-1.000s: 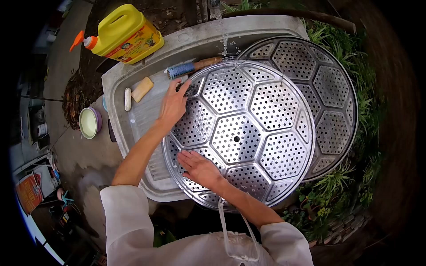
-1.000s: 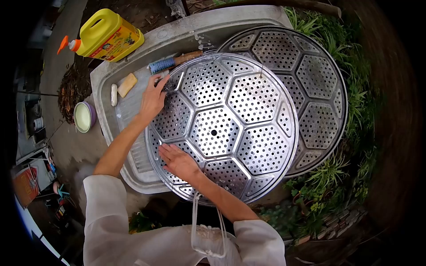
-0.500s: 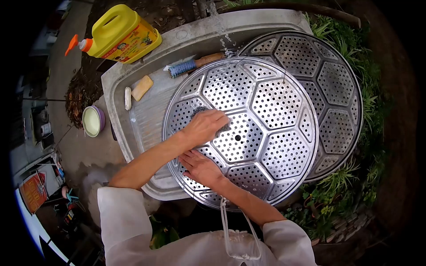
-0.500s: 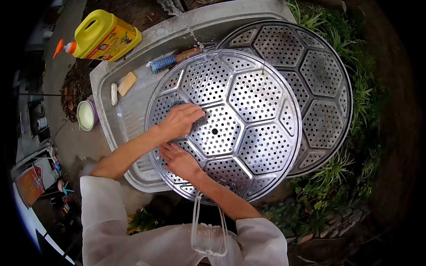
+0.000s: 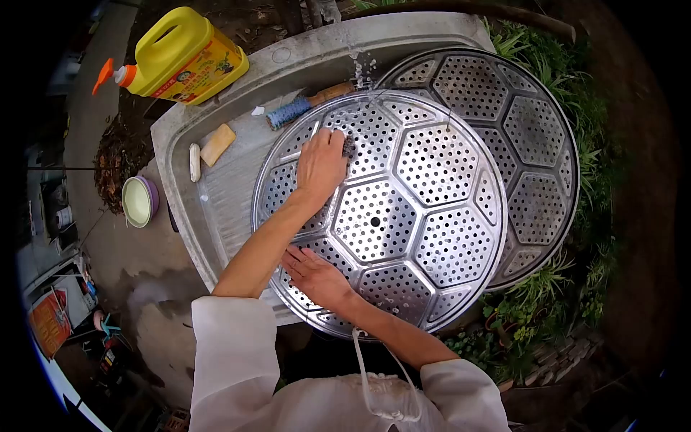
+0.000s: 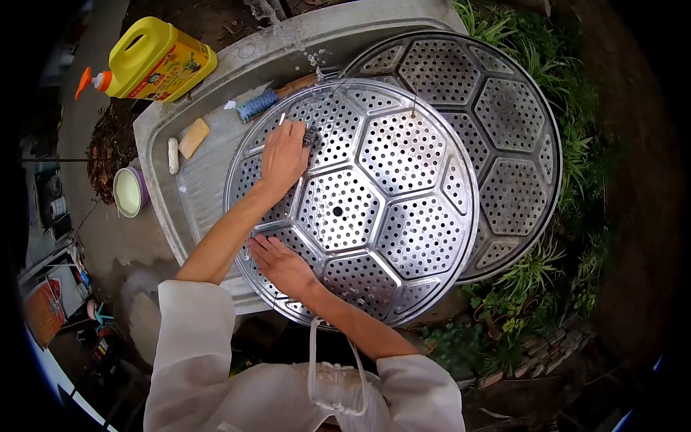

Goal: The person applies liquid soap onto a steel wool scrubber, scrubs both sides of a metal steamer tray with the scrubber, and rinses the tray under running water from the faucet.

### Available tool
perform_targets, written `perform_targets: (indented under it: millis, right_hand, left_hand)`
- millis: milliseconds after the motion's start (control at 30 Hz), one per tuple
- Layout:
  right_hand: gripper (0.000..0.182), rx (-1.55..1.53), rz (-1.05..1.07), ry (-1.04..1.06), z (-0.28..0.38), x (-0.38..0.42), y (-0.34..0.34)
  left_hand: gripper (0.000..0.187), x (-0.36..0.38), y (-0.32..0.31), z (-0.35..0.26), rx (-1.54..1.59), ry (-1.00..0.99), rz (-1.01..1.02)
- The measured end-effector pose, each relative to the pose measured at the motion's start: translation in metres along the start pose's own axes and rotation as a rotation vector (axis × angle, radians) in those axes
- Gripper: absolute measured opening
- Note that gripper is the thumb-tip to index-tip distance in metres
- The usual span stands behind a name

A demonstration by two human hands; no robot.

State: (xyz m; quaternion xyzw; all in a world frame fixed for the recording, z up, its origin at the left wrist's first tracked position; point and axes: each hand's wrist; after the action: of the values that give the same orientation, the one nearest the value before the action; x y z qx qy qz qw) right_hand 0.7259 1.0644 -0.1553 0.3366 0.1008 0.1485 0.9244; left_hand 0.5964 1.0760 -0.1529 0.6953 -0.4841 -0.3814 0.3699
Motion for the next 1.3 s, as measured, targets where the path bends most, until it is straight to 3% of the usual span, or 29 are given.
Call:
perform_targets:
  millis: [100, 167, 200, 233, 267, 300, 333, 400, 467, 500, 567, 633, 667, 733, 833, 900, 967, 1000, 1133, 1300]
  right_hand:
    - [0.050, 0.170, -0.056, 0.036, -0.007, 0.006, -0.021]
    - [0.044, 0.210, -0.134, 0.097, -0.005, 0.001, -0.006]
    - [0.040, 0.085, -0.069, 0.059, -0.004, 0.001, -0.009]
    - [0.035, -0.038, -0.003, 0.017, -0.007, 0.003, -0.010]
    - [0.033, -0.089, -0.030, -0.001, 0.003, -0.007, 0.013]
    - [0.033, -0.078, -0.021, 0.002, 0.000, -0.007, 0.011]
    - [0.034, -0.081, -0.003, -0.010, -0.001, -0.007, 0.009]
    - [0.030, -0.015, 0.027, -0.022, -0.003, -0.002, -0.003]
    - [0.031, 0.469, -0.155, 0.184, -0.018, -0.002, -0.028]
    - [0.033, 0.222, -0.115, 0.073, -0.006, 0.000, -0.009]
    - [0.039, 0.025, 0.152, -0.017, 0.001, -0.007, 0.013]
    - [0.044, 0.004, 0.150, -0.005, 0.003, -0.013, 0.015]
    - [0.044, 0.041, 0.103, 0.004, 0.004, -0.011, 0.015]
    - [0.046, 0.056, 0.124, 0.000, 0.006, -0.003, 0.019]
    - [0.046, 0.123, 0.162, 0.027, 0.003, 0.022, 0.036]
    - [0.045, 0.112, 0.215, 0.000, -0.007, 0.015, 0.039]
    - [0.054, 0.103, 0.008, -0.106, 0.008, -0.034, 0.048]
    - [0.059, 0.116, 0.012, -0.138, 0.004, -0.049, 0.035]
    - [0.076, 0.334, 0.219, -0.107, 0.003, -0.049, 0.009]
    - [0.077, 0.350, 0.268, -0.137, 0.006, -0.050, 0.009]
  left_hand:
    - [0.021, -0.031, -0.012, -0.030, 0.084, 0.036, 0.026]
    - [0.017, -0.023, -0.012, -0.048, 0.036, -0.215, 0.090]
    - [0.014, -0.032, -0.008, -0.027, -0.027, -0.167, -0.009]
    - [0.017, -0.046, -0.006, 0.001, -0.108, 0.017, -0.080]
    - [0.007, -0.062, 0.011, 0.027, -0.158, 0.371, -0.075]
    - [0.009, -0.069, 0.016, 0.050, -0.200, 0.568, -0.195]
    - [0.010, -0.068, 0.012, 0.046, -0.171, 0.534, -0.129]
    - [0.006, -0.044, -0.001, 0.001, -0.062, 0.228, -0.079]
    - [0.006, -0.022, -0.004, -0.038, 0.030, -0.141, 0.085]
    - [0.012, -0.019, -0.013, -0.029, -0.011, -0.144, -0.018]
    - [0.024, -0.038, 0.001, 0.015, -0.056, 0.176, -0.093]
    - [0.031, -0.033, 0.027, 0.070, -0.186, 0.594, -0.225]
    - [0.031, -0.012, 0.037, 0.085, -0.225, 0.638, -0.224]
    - [0.029, 0.039, 0.051, 0.095, -0.268, 0.707, -0.198]
    - [0.030, 0.127, 0.050, 0.038, -0.204, 0.825, -0.130]
    - [0.032, 0.148, 0.051, 0.014, -0.117, 0.892, -0.181]
    - [0.032, 0.160, 0.047, 0.011, -0.077, 0.965, -0.260]
    - [0.032, 0.165, 0.047, 0.012, -0.045, 1.035, -0.338]
    - [0.030, 0.156, 0.051, 0.031, -0.097, 1.023, -0.209]
    - [0.024, 0.037, 0.054, 0.151, -0.197, 0.816, -0.158]
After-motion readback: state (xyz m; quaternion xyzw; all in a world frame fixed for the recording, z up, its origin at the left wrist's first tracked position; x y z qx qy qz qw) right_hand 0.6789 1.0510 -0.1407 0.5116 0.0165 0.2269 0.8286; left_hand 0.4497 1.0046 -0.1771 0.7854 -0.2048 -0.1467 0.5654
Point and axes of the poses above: each hand's wrist, its own x-axis away from the middle knuckle, its own y-axis out of the back of the hand, z = x × y, and after that the axes turned 6 degrees about -x, right-handed
